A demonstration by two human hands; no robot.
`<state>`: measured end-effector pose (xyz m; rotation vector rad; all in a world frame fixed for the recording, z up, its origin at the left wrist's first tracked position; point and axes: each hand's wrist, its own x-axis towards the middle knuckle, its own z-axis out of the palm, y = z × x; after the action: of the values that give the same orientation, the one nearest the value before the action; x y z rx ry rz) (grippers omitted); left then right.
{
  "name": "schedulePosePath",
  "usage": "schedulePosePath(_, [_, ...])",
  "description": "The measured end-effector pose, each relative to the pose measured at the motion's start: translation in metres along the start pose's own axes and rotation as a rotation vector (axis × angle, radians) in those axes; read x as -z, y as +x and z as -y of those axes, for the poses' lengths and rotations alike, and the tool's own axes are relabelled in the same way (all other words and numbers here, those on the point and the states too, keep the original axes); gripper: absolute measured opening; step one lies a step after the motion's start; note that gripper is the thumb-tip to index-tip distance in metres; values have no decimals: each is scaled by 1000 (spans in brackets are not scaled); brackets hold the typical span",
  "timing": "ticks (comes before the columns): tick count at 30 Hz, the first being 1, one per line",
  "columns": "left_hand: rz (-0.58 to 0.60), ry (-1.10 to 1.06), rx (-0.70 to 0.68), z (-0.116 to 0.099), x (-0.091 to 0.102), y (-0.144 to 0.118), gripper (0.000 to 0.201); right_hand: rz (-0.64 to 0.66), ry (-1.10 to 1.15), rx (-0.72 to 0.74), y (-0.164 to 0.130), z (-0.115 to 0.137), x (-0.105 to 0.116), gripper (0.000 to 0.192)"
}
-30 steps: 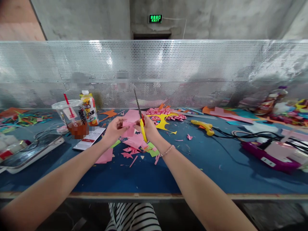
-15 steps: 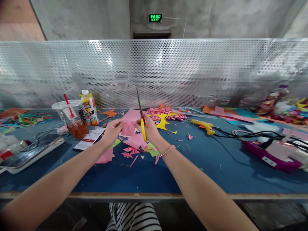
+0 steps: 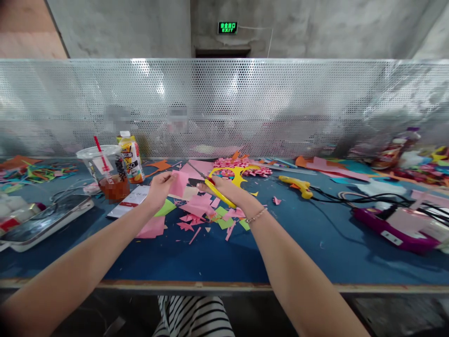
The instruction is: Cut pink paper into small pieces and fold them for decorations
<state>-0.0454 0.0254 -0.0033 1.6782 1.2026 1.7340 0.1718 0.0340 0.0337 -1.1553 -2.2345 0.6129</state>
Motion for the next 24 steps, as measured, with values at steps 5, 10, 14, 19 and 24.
schedulePosePath(5, [-9, -42, 57, 3, -2, 1, 29, 212, -143, 44, -7, 7, 5, 36])
schedulePosePath(10, [19, -21, 18, 0, -1, -1, 32, 186, -101, 54, -9, 10, 4, 31])
schedulePosePath(14, [29, -12, -5, -2, -1, -2, 32, 155, -23, 65, -8, 11, 2, 28])
schedulePosePath(19, [26, -32, 13, -3, -1, -1, 32, 151, 25, 91, -6, 10, 2, 24])
schedulePosePath(24, [19, -26, -3, -4, 0, -2, 32, 126, 22, 18, -7, 8, 2, 27])
